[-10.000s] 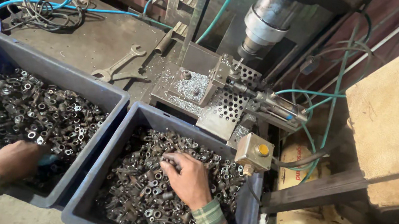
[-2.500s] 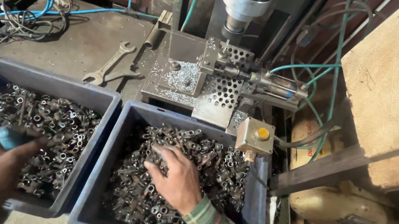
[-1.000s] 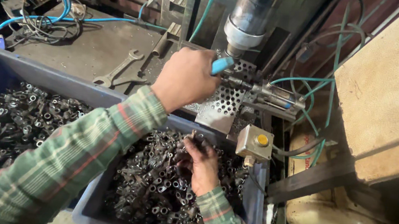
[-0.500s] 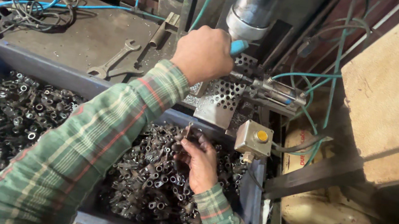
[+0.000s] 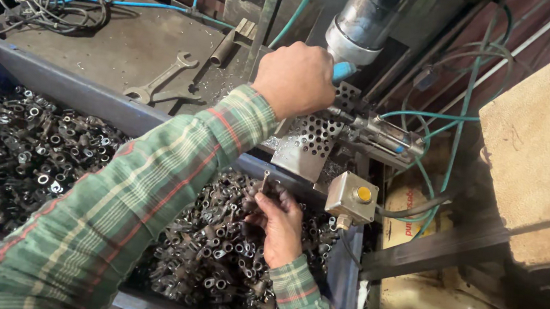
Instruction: The person picks small metal fittings from a bin, holds each under a drill press and works the hole with a blue-handled deburring/reaming tool, then drops the finished part into a second bin, repeating the cycle continuously.
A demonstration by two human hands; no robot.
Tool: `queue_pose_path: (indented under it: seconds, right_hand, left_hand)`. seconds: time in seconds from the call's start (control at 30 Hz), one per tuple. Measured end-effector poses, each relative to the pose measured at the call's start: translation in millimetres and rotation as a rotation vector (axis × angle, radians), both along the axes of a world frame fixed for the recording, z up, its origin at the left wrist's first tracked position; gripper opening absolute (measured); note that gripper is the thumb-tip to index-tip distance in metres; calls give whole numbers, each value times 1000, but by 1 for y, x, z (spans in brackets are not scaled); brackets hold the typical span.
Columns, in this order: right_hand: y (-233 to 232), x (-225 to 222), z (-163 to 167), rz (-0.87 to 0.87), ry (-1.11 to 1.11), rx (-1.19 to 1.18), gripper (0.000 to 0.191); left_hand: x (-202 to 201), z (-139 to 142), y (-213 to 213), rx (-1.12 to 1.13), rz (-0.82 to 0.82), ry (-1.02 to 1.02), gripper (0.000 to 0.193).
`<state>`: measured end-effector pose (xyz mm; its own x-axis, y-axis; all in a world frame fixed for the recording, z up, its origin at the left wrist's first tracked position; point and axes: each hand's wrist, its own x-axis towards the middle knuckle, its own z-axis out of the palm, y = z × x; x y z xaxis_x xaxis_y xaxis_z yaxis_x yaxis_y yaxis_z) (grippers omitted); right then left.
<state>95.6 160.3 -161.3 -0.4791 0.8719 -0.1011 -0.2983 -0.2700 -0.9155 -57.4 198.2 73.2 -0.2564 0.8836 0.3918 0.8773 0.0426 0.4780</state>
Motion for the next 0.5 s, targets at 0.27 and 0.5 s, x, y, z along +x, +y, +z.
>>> queue_pose_path:
  seconds: [0.27, 0.5]
  right_hand:
    - [0, 4, 1, -2, 12, 5, 22]
    - [-2, 6, 4, -3, -7, 8, 22]
  left_hand:
    - [3, -4, 3, 22, 11, -6, 25]
    - [4, -3, 2, 12, 5, -16, 25]
